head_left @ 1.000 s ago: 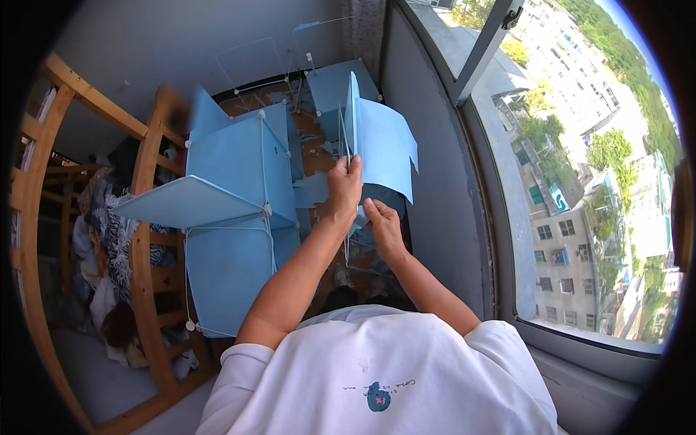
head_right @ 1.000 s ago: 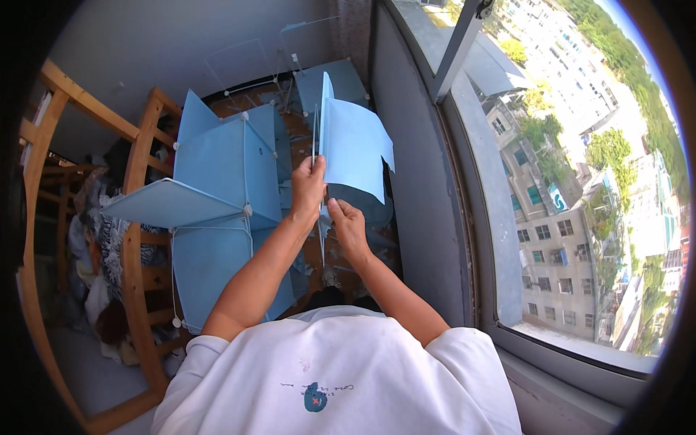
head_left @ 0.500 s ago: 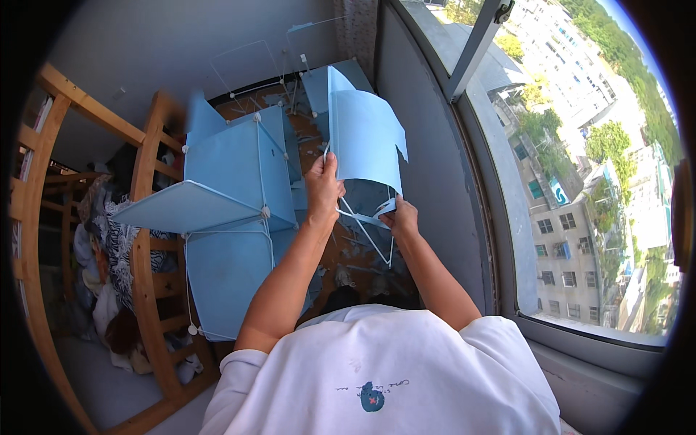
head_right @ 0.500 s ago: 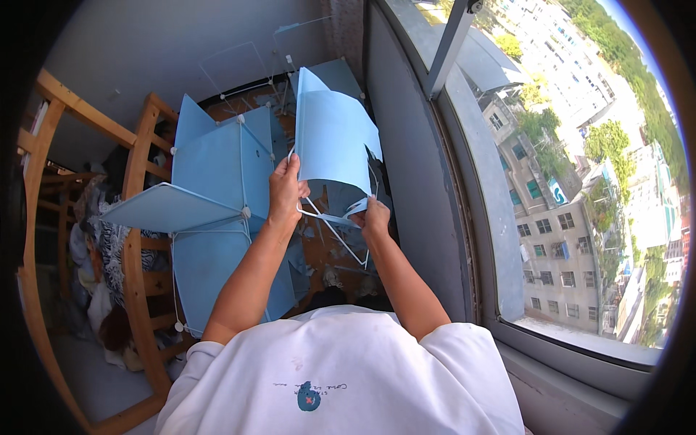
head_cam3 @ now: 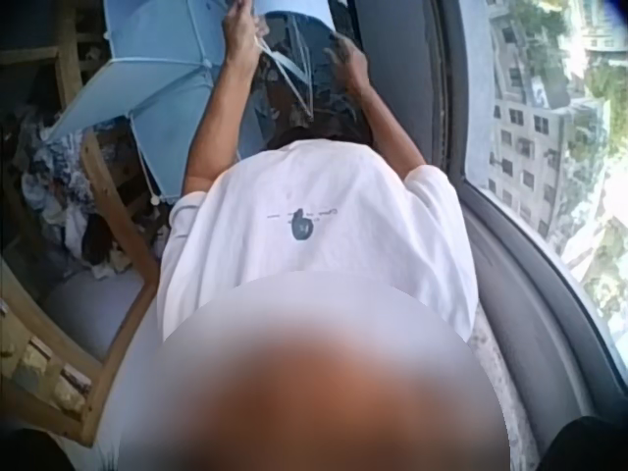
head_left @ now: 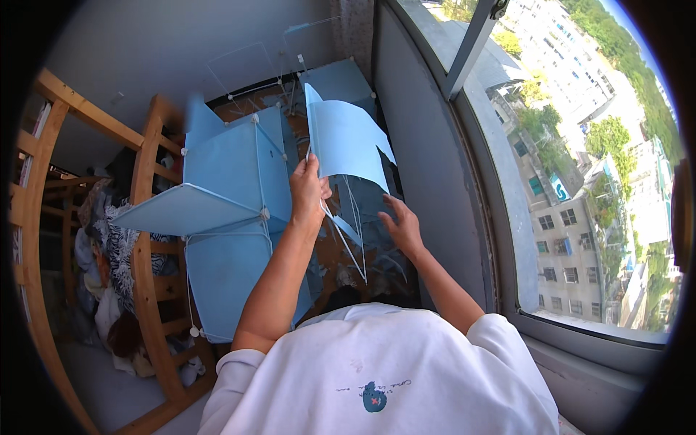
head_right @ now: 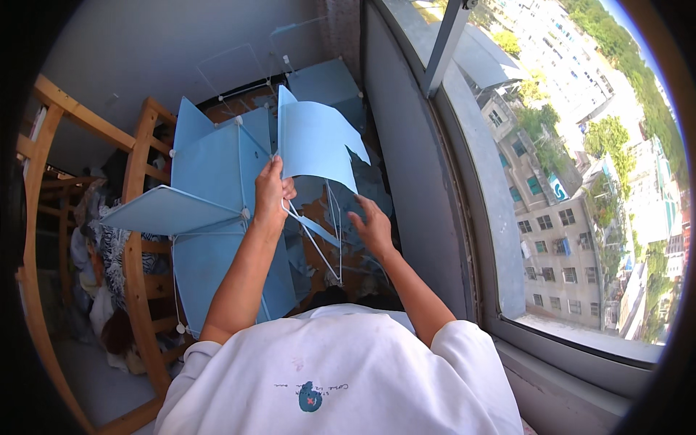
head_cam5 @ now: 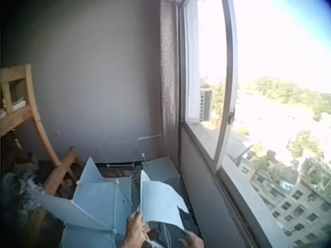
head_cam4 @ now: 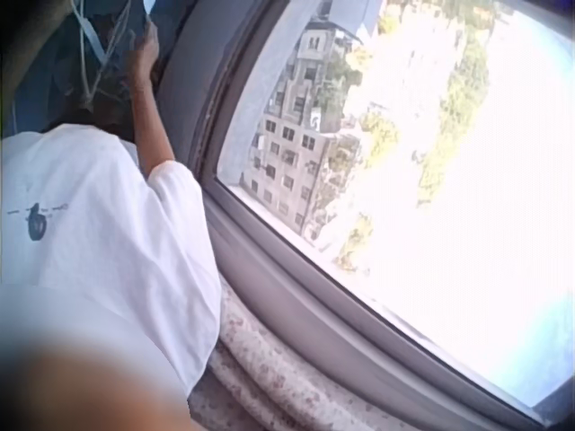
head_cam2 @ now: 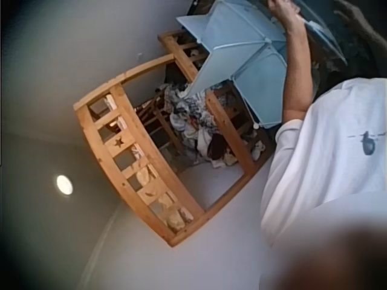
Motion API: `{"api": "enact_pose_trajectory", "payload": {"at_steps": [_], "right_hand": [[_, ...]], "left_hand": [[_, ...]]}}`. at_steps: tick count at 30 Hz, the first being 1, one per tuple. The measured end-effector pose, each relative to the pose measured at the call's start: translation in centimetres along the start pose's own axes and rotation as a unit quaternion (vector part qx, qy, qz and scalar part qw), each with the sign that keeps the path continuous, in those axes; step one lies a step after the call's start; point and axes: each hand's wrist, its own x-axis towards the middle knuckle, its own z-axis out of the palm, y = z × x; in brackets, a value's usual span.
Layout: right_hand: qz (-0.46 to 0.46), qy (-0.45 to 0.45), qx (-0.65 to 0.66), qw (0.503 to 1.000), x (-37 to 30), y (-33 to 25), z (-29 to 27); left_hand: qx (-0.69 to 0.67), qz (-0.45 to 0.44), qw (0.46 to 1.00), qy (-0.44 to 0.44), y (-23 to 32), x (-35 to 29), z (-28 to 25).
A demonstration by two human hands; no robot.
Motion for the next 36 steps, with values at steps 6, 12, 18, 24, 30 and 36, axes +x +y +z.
{"api": "enact_pose_trajectory", "payload": {"at_steps": [6, 12, 18, 24, 30, 36], "right_hand": [[-0.142, -0.072, -0.018, 0.987, 0.0, -8.0, 2.0], [-0.137, 0.076, 0.049, 0.986, 0.6, -9.1, 1.2], [-0.089, 0.073, 0.094, 0.989, 1.9, -8.9, -0.1], [-0.067, 0.025, 0.086, 0.994, 1.9, -8.9, -0.5], [-0.126, 0.016, -0.066, 0.990, 2.6, -9.6, -0.7], [-0.165, 0.039, -0.073, 0.983, 3.3, -9.8, 0.0]], "left_hand": [[-0.026, -0.025, 0.999, 0.006, 0.2, -0.1, 0.1], [-0.082, -0.035, 0.996, -0.015, -0.2, -0.3, 0.3], [-0.069, -0.037, 0.989, -0.122, -1.7, -0.7, -0.8], [-0.037, -0.106, 0.981, -0.161, -2.2, -0.3, -2.0], [0.018, -0.076, 0.991, -0.108, -3.1, -0.8, -1.9], [0.065, -0.050, 0.994, -0.071, -3.1, -0.7, -1.6]]}}
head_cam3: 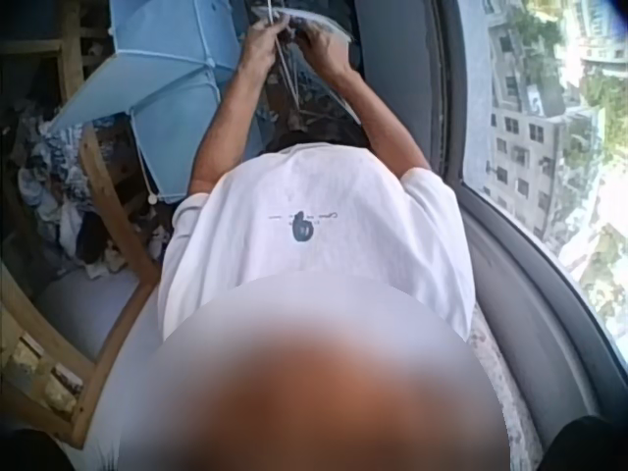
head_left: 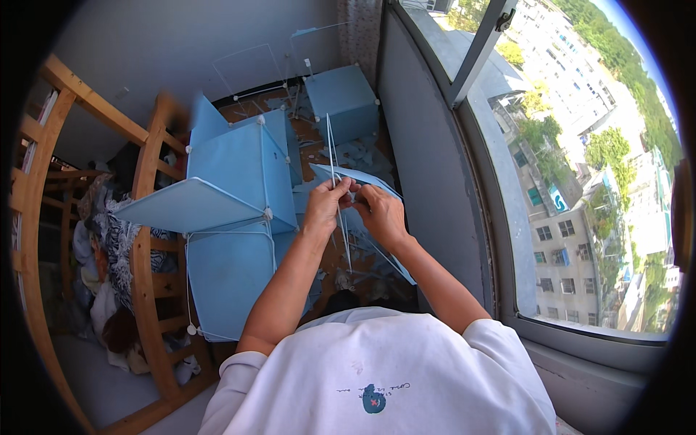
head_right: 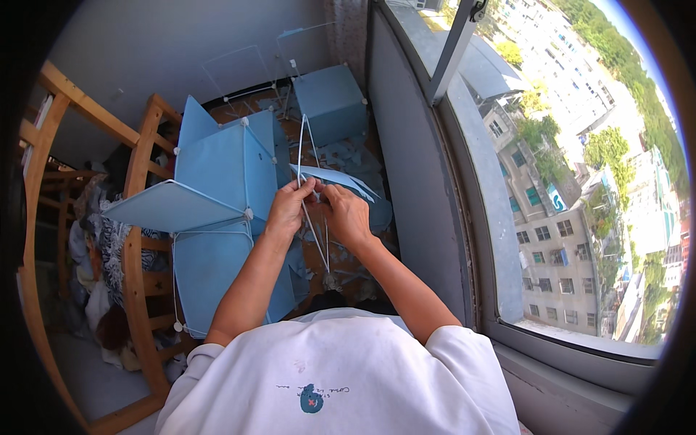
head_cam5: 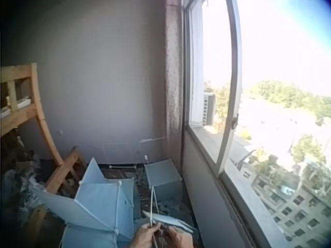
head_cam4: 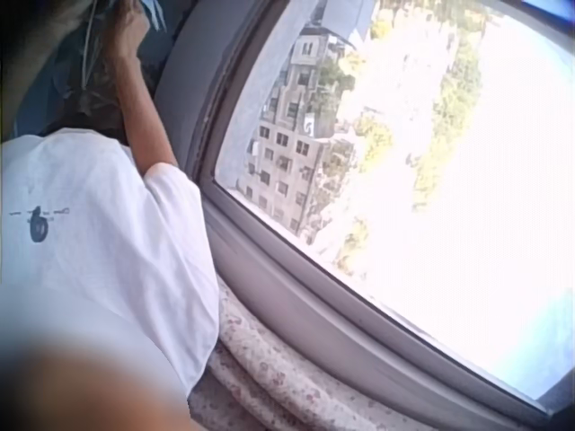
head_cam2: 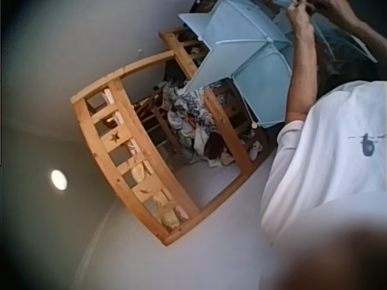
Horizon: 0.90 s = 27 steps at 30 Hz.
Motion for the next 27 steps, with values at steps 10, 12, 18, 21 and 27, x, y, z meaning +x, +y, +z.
{"api": "enact_pose_trajectory", "payload": {"at_steps": [10, 12, 18, 21, 27], "right_hand": [[-0.129, -0.050, 0.060, 0.989, -0.1, -1.4, -1.9], [-0.101, -0.035, 0.137, 0.985, -0.2, -1.0, -1.5], [0.046, -0.031, 0.300, 0.952, -0.3, -1.2, 0.3], [0.138, -0.035, 0.386, 0.911, -0.1, -0.5, 1.1], [0.146, -0.057, 0.455, 0.877, -0.7, -0.9, 0.7]], "left_hand": [[-0.063, 0.050, 0.991, 0.109, 1.3, 1.6, 0.2], [-0.088, 0.054, 0.990, 0.098, 1.3, 1.9, 0.1], [-0.138, 0.112, 0.977, 0.117, 1.5, 3.0, 2.1], [-0.089, 0.135, 0.979, 0.123, 1.9, 3.2, 2.8], [-0.067, 0.162, 0.976, 0.128, 2.4, 4.2, 2.8]]}}
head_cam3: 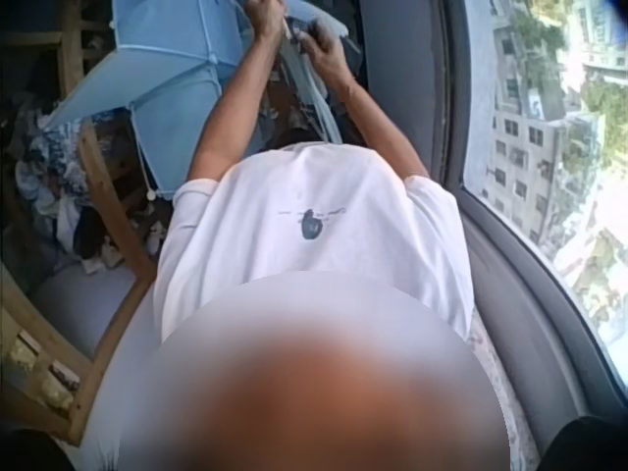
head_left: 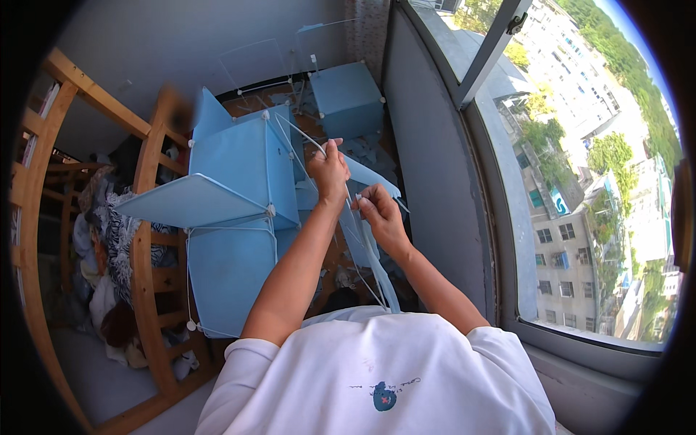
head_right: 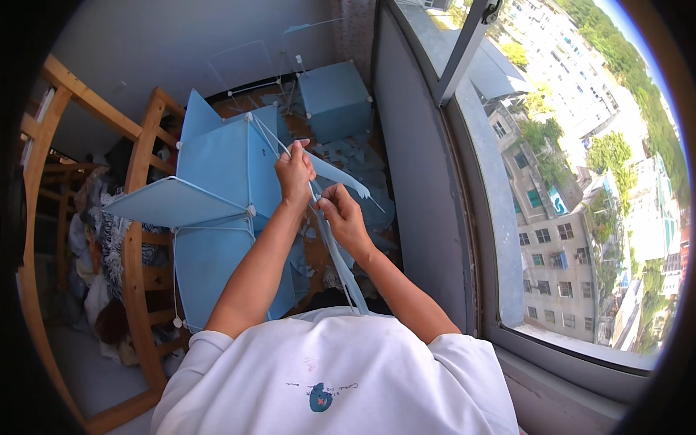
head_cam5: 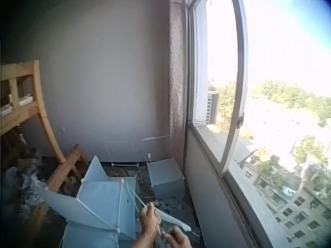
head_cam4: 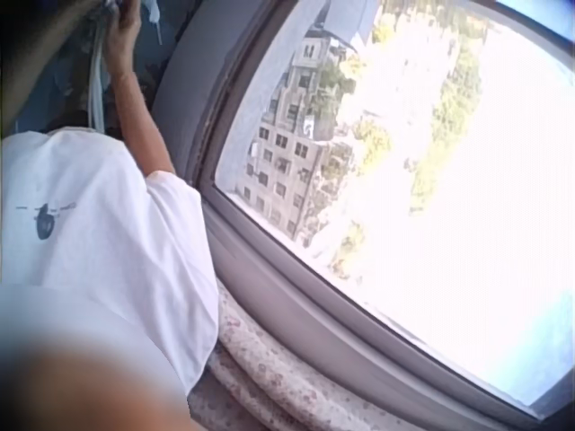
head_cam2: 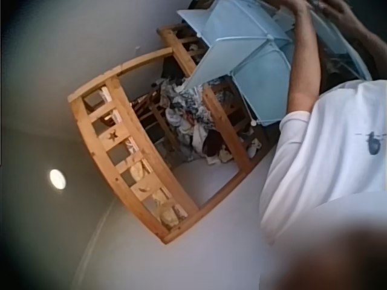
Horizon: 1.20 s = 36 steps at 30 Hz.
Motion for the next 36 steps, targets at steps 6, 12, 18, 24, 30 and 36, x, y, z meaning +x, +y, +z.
{"api": "enact_pose_trajectory", "payload": {"at_steps": [6, 12, 18, 24, 30, 36], "right_hand": [[0.032, -0.041, 0.044, 0.998, -3.8, -0.8, -0.3], [0.074, 0.049, 0.119, 0.989, -2.6, 0.1, -0.8], [0.044, 0.110, 0.187, 0.975, 0.7, 1.7, -1.2], [0.104, 0.106, 0.228, 0.962, 0.9, 2.0, 0.3], [0.093, 0.043, 0.155, 0.983, -2.6, -0.9, 0.9], [0.110, -0.027, 0.062, 0.992, -4.5, -3.4, -0.9]], "left_hand": [[0.007, -0.001, 1.000, 0.028, 0.7, 1.2, -0.2], [-0.015, -0.006, 0.999, -0.043, 0.5, 1.2, -0.2], [-0.016, -0.120, 0.990, -0.074, -2.1, -3.1, 0.2], [-0.029, -0.104, 0.994, -0.029, -1.9, -2.6, -0.5], [-0.039, -0.033, 0.998, 0.027, -1.6, 2.7, -3.5], [-0.018, -0.026, 0.999, 0.024, 0.1, 2.8, -1.2]]}}
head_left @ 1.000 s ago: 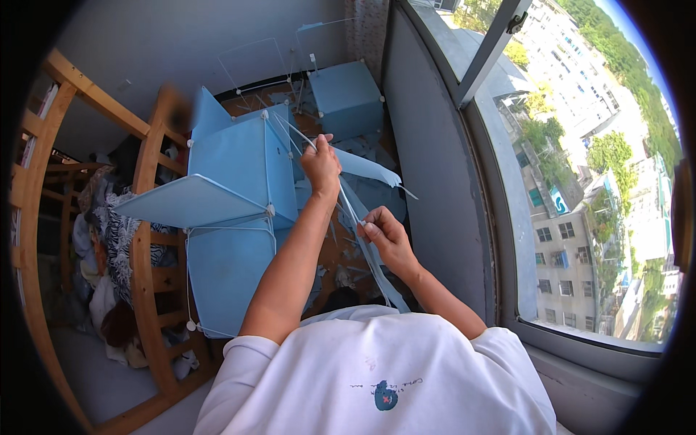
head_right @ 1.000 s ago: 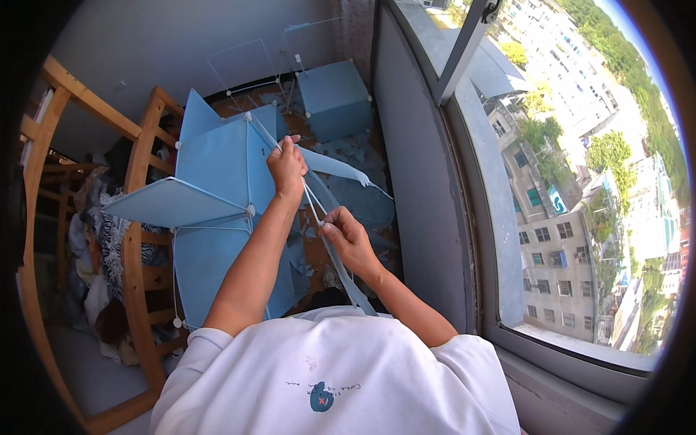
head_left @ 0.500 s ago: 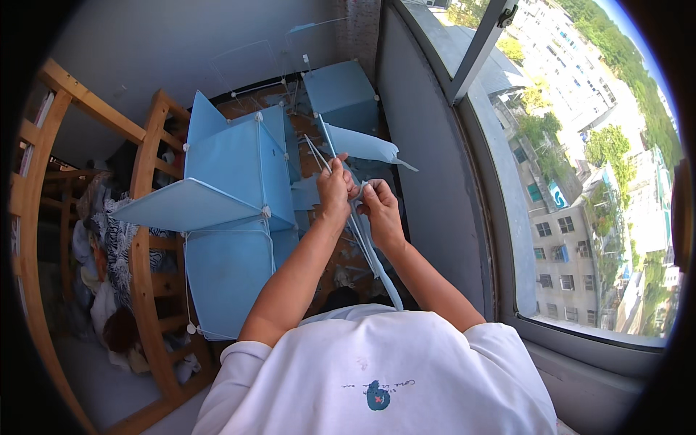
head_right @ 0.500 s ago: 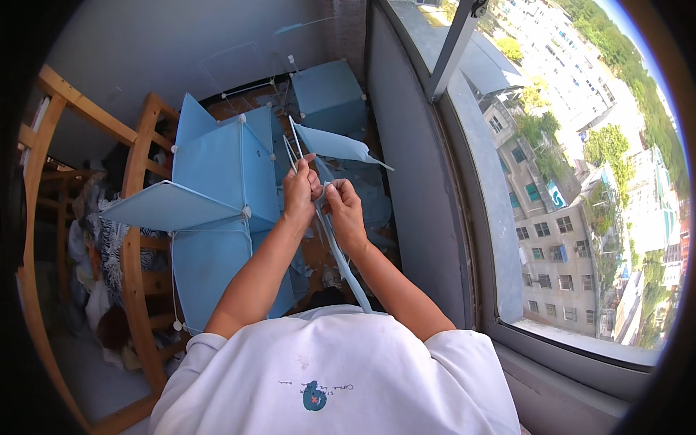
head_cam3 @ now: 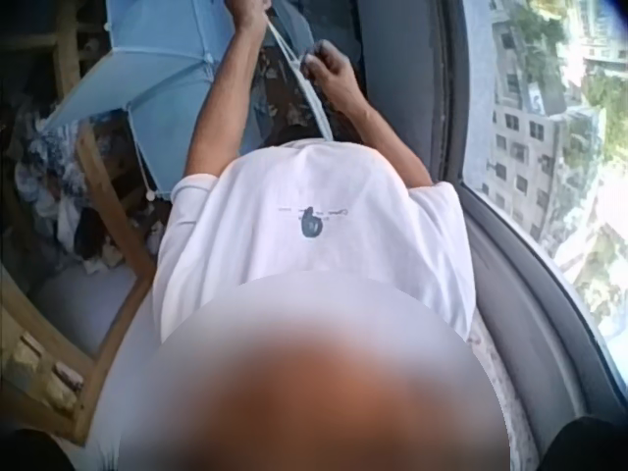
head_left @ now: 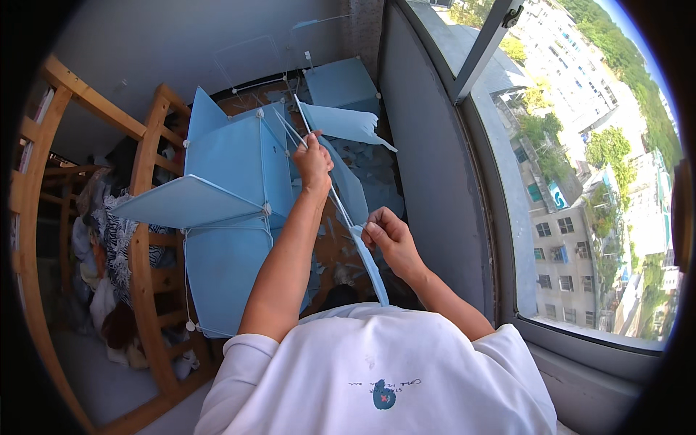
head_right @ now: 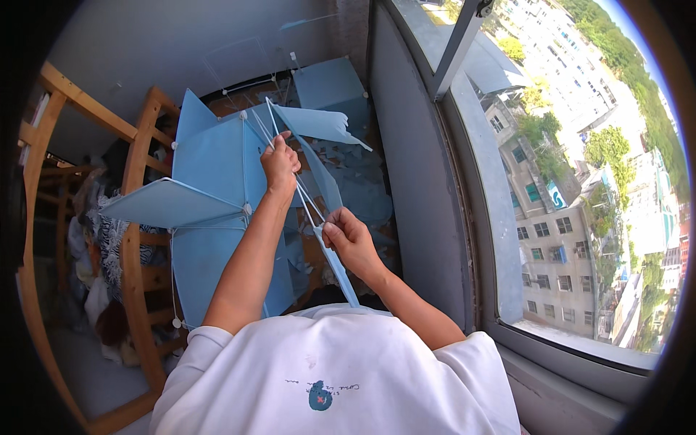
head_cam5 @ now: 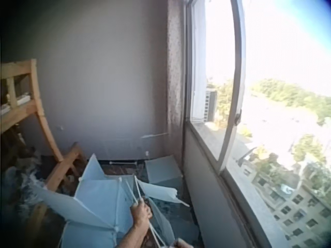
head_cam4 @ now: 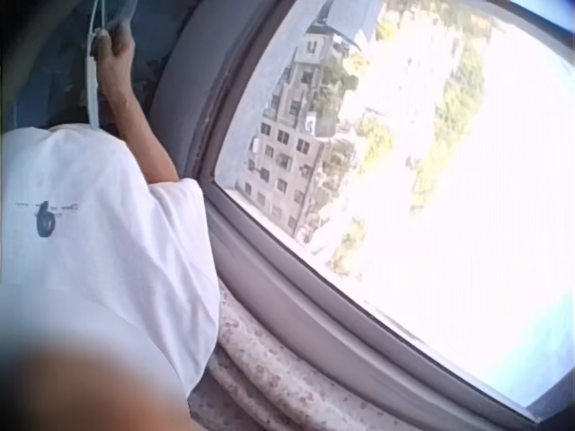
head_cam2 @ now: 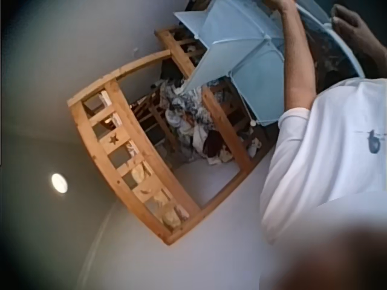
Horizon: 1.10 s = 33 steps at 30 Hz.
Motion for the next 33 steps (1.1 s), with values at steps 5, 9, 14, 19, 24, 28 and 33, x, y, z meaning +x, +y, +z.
{"api": "enact_pose_trajectory", "payload": {"at_steps": [5, 9, 14, 19, 24, 28, 33], "right_hand": [[0.004, -0.052, 0.000, 0.999, -4.5, -1.1, -2.9], [0.028, 0.060, -0.100, 0.993, -5.8, 0.7, -8.9], [0.027, 0.122, -0.312, 0.942, -2.9, 5.9, -10.7], [0.016, 0.134, -0.372, 0.918, 0.6, 5.4, -6.9], [-0.176, 0.184, -0.485, 0.836, 4.3, 1.8, -3.7], [-0.185, 0.208, -0.520, 0.807, 7.3, -2.0, -2.2], [-0.137, 0.248, -0.539, 0.793, 9.8, -2.1, -3.6]], "left_hand": [[-0.018, 0.016, 0.999, 0.043, 1.0, 2.1, -3.3], [0.013, 0.051, 0.997, -0.048, 2.6, 2.5, -4.0], [-0.003, 0.024, 0.988, -0.152, 4.4, 1.1, -2.1], [-0.003, -0.009, 0.975, -0.221, 6.5, -2.3, -2.0], [0.088, -0.051, 0.961, -0.258, 6.1, -6.2, -2.7], [0.167, -0.089, 0.942, -0.276, 4.5, -9.3, -3.5], [0.253, -0.083, 0.912, -0.311, 3.4, -11.6, -4.8]]}}
